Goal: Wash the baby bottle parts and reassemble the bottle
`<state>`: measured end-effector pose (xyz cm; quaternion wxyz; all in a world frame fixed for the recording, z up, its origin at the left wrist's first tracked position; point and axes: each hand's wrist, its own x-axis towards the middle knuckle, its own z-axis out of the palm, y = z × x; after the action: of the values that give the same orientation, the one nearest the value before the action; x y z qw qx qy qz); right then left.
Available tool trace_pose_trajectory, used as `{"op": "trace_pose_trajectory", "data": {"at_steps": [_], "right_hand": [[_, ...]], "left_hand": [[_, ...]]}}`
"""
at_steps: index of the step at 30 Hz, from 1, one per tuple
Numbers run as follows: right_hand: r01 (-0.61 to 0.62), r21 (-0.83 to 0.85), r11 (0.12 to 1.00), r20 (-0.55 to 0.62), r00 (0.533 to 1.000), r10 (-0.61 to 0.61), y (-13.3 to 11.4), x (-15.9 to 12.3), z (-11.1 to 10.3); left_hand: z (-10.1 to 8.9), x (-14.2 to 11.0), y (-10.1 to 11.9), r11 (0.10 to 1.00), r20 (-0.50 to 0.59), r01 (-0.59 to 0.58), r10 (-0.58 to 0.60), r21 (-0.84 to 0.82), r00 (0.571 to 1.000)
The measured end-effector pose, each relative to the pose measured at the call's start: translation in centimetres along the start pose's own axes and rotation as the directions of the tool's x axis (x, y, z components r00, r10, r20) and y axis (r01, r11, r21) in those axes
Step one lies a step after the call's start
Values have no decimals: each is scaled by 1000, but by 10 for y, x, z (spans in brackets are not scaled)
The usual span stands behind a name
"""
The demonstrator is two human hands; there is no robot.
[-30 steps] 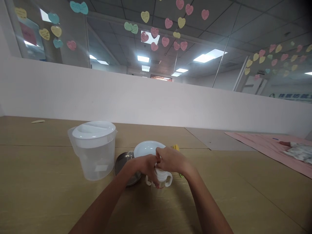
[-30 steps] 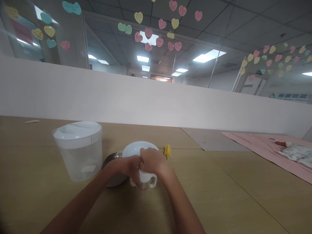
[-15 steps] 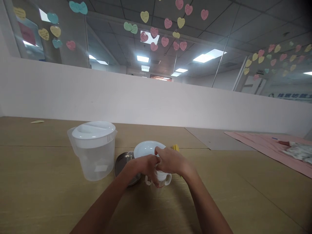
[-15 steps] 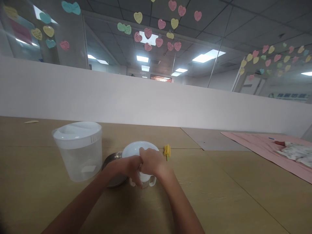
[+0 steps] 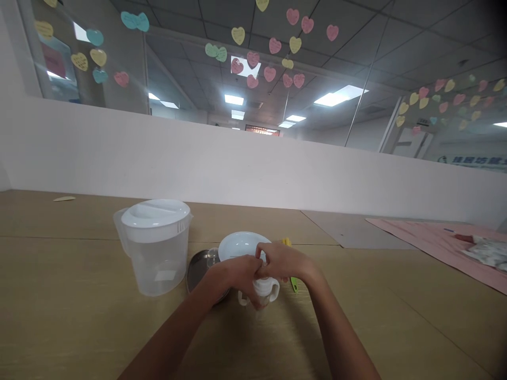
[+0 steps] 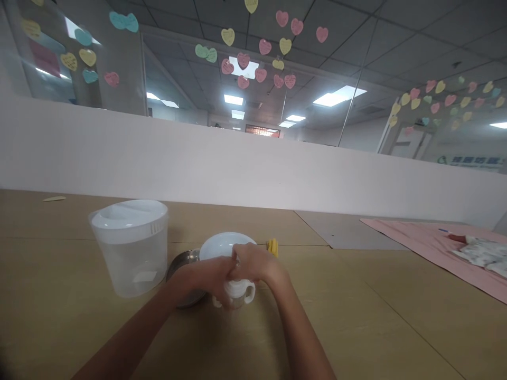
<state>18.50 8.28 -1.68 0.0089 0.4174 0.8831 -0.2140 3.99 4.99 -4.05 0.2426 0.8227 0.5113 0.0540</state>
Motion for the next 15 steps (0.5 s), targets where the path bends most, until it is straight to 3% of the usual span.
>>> {"op": "trace_pose_trajectory", "data": {"at_steps": [2, 5, 7, 9, 11, 15], "right_hand": [[21, 60, 998, -3, 1000, -21, 2, -3, -5], [22, 81, 997, -77, 997, -16, 5, -8, -11], [18, 66, 998, -124, 992, -10, 6, -11, -13], [18, 58, 998, -110, 994, -12, 7, -11, -13], [19, 51, 998, -45, 999, -17, 8, -8, -11], [51, 51, 997, 30, 998, -53, 7, -1, -3]], "left_hand": [[-9, -7, -5, 1000, -33, -14, 15, 17, 999], [-25, -15, -23, 996, -219, 12, 9, 93, 976], [-29, -16, -39, 979, -329, 115, -54, 170, 943], [-27, -14, -54, 935, -397, 288, -189, 206, 898], [-18, -9, -67, 901, -407, 383, -278, 203, 870], [-3, -3, -80, 904, -342, 391, -317, 174, 885]]}}
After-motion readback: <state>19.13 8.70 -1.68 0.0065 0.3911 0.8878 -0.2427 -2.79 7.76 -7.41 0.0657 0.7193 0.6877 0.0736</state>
